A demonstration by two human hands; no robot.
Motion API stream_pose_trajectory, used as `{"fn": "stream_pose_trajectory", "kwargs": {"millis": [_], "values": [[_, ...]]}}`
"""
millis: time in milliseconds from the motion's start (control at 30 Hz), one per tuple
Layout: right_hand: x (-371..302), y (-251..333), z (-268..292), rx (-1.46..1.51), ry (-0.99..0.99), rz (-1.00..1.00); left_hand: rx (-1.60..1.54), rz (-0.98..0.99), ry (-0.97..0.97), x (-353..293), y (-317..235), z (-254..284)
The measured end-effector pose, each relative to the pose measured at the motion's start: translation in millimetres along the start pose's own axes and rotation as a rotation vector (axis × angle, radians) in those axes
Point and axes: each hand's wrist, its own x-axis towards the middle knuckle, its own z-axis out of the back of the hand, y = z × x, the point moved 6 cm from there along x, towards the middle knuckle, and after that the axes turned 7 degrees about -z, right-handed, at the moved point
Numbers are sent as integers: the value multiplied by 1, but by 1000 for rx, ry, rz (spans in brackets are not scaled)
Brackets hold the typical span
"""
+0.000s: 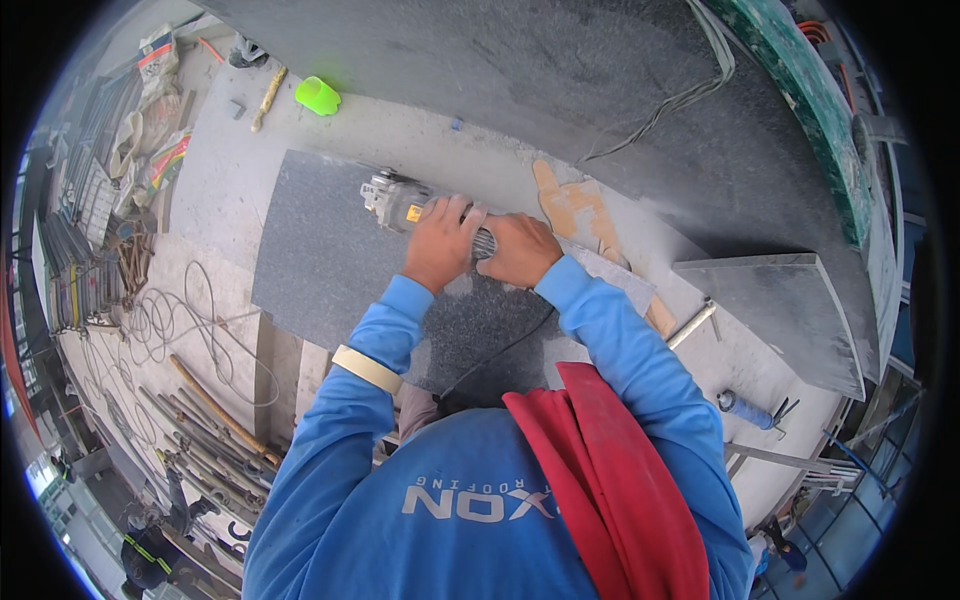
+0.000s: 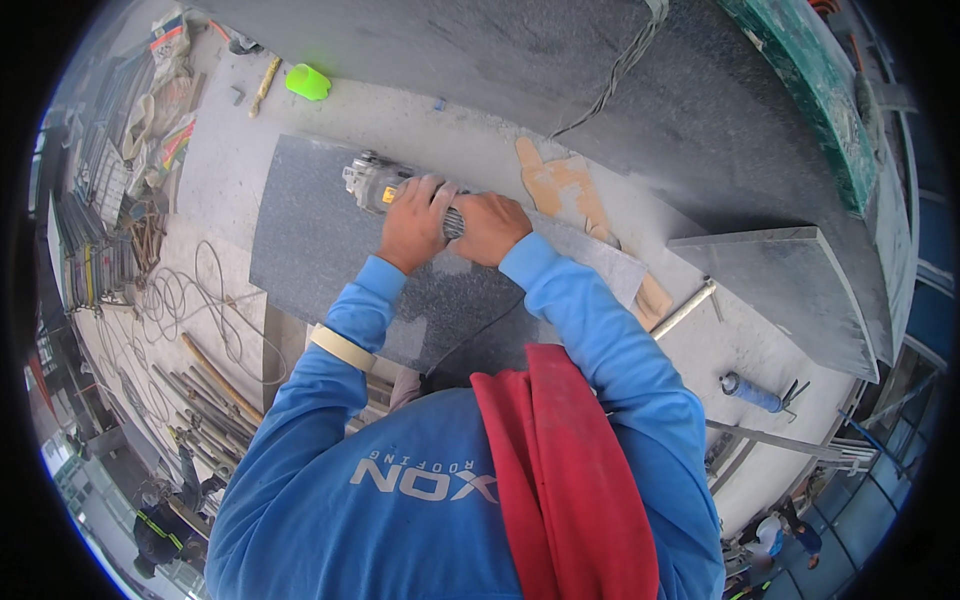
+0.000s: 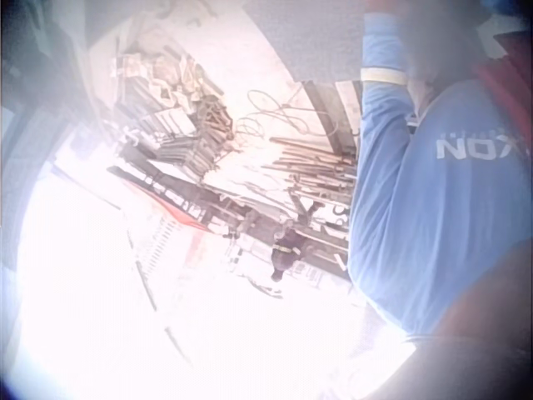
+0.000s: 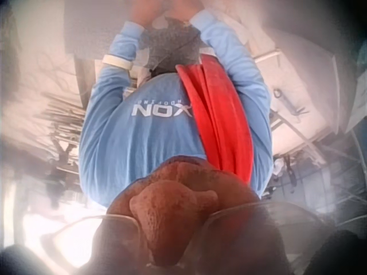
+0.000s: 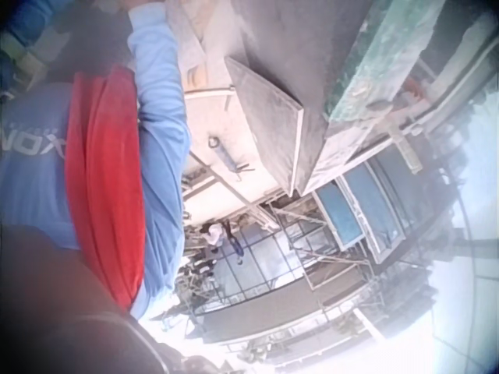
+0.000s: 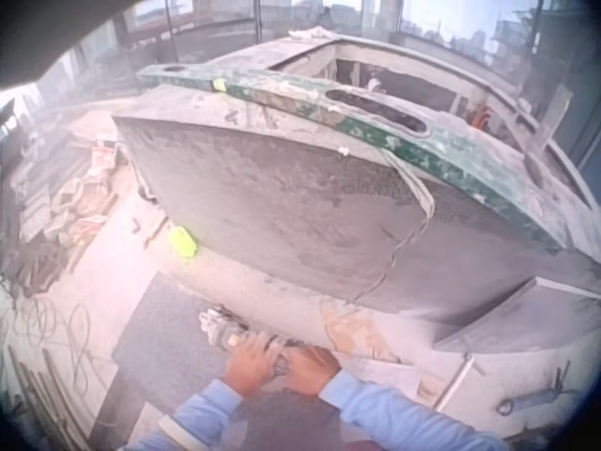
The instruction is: The person uses an angle grinder to cut a dark stone slab on a rooftop construction site. The person holds the tool with both hands and guides it along the slab surface, generating dust. Other workers are visible nearby.
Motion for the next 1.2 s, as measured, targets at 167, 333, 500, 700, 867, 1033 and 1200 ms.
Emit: {"fn": "stream_pose_trajectory", "kwargs": {"millis": [167,333,500,700,867,1033,1200], "values": [[13,9,-7,7,-12,17,33,4,-1,-4,16,4],[27,24,-9,-16,8,-6,19,30,19,-7,32,12],[14,27,1,-48,9,-10,-13,45,29,-3,21,17],[-33,2,23,-66,30,-61,-72,8,-4,6,-31,6],[-40,-4,25,-103,22,-66,-78,10,-37,7,-38,0],[-22,0,14,-34,-8,-15,-52,11,-9,2,-18,0],[-5,6,4,-18,2,-24,-46,17,-9,-3,0,2]]}}
